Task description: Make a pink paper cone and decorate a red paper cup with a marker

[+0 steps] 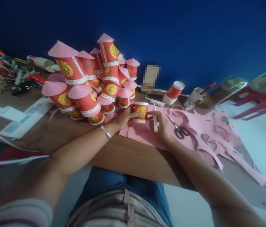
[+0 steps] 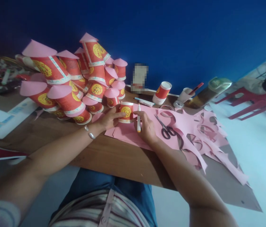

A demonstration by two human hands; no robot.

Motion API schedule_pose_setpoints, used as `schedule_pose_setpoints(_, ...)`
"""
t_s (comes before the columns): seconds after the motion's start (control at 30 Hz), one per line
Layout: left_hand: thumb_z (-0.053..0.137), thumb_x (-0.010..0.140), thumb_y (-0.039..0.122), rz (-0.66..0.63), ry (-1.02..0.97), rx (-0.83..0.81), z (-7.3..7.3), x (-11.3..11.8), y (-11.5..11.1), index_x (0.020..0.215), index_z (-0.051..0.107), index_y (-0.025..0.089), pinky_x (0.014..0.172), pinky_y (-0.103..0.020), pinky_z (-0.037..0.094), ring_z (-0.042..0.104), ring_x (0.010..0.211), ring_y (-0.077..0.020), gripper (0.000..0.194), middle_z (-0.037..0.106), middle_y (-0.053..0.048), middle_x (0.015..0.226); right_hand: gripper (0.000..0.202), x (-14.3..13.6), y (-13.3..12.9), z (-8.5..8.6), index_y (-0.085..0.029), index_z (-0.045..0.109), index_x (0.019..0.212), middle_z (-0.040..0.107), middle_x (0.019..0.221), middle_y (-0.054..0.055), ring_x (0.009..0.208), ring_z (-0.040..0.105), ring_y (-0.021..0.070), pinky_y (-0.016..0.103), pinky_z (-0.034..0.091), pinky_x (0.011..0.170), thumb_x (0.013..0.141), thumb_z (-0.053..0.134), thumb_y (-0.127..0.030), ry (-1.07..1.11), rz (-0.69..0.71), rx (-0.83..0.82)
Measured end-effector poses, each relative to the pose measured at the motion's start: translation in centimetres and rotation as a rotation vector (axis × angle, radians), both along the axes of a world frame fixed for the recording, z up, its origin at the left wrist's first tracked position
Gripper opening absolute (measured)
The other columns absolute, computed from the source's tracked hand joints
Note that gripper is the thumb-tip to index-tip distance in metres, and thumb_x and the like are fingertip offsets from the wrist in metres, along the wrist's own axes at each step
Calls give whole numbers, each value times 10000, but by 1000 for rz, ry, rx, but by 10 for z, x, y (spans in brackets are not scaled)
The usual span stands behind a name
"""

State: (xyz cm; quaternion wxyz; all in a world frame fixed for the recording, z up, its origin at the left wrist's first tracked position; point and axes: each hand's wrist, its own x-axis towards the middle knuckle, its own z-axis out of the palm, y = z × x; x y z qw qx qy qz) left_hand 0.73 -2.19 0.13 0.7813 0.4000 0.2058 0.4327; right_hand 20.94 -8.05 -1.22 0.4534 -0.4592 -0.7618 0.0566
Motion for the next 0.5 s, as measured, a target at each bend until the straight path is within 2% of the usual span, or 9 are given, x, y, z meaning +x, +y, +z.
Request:
schedule_pose_setpoints(0.2,838,778,242,-42,-22,26,-2,0,2,1234,662,138,938,-383,575,740,1088,-285,500,774,-127,1087,270,0,0,2,-263,568,1255,738,1178,90,909,768,218,355,627,729,991,571,-208,-18,-2,48)
schedule_pose_setpoints(0.3,829,779,261,-30,-16,15,-3,0,3,1207,676,127,903,-363,579,744,1074,-284,474,779,-130,1074,288,0,-1,3,-269,561,1268,738,1178,87,893,772,212,337,626,684,988,577,-203,-23,-3,48)
schedule_pose_setpoints(0.5,837,770,258,-57,-15,21,-3,0,1,1183,669,127,907,-377,577,755,1026,-277,465,776,-141,1095,331,1,0,1,-282,561,1275,732,1190,87,976,770,233,367,651,744,963,585,-175,-16,19,79)
